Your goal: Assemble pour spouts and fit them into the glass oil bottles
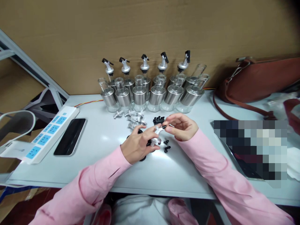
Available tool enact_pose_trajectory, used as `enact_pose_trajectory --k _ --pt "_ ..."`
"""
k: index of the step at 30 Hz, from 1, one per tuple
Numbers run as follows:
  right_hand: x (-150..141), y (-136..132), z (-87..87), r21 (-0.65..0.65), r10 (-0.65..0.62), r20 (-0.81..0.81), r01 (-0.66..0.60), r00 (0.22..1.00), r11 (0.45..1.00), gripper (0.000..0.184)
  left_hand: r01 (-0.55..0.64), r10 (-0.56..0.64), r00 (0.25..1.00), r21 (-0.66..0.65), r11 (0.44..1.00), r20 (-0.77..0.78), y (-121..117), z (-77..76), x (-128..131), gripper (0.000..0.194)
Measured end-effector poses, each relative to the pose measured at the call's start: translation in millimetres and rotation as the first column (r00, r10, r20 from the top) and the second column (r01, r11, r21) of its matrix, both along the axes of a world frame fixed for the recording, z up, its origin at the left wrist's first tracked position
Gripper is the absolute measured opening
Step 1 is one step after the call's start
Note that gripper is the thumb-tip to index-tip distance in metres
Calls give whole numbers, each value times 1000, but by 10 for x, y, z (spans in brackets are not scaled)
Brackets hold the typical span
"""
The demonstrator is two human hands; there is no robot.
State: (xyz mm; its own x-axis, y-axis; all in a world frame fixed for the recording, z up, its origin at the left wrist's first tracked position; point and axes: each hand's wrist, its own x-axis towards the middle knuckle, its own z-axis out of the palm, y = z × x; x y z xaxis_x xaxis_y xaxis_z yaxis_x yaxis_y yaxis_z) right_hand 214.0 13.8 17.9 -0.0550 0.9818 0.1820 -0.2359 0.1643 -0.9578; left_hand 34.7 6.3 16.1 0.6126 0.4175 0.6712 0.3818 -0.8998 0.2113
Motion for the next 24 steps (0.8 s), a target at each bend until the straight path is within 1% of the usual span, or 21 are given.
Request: enact_pose_trajectory --k 4,9,12,14,16,19,21,24 --pt "0 -3 1 49 -14 13 13 1000 999 32 11 -12 1000 -57 998 -14 -3 7 -5 17" --pt "-10 -15 7 69 -6 46 3 999 998 29 0 0 1000 -18 1000 16 0 15 7 19" --pt "-1 -17 4 71 35 24 -37 999 997 29 -2 2 999 7 1000 41 6 18 13 20" --pt "13 -13 -1 49 82 31 -84 996 995 28 6 -6 998 9 1000 55 9 18 11 21" --pt "25 -4 -14 35 113 106 -117 988 993 29 13 -13 998 -8 1000 64 11 15 6 24" --pt "22 11 -56 52 184 246 -202 952 978 34 37 -33 996 -41 998 80 14 -2 -5 27" --pt "5 13 -91 44 258 217 -274 941 961 39 53 -49 995 -35 998 90 18 -16 -10 27" --pt "-26 -5 -116 -50 318 52 -316 947 948 37 59 -56 994 -27 998 89 23 -31 -15 25"
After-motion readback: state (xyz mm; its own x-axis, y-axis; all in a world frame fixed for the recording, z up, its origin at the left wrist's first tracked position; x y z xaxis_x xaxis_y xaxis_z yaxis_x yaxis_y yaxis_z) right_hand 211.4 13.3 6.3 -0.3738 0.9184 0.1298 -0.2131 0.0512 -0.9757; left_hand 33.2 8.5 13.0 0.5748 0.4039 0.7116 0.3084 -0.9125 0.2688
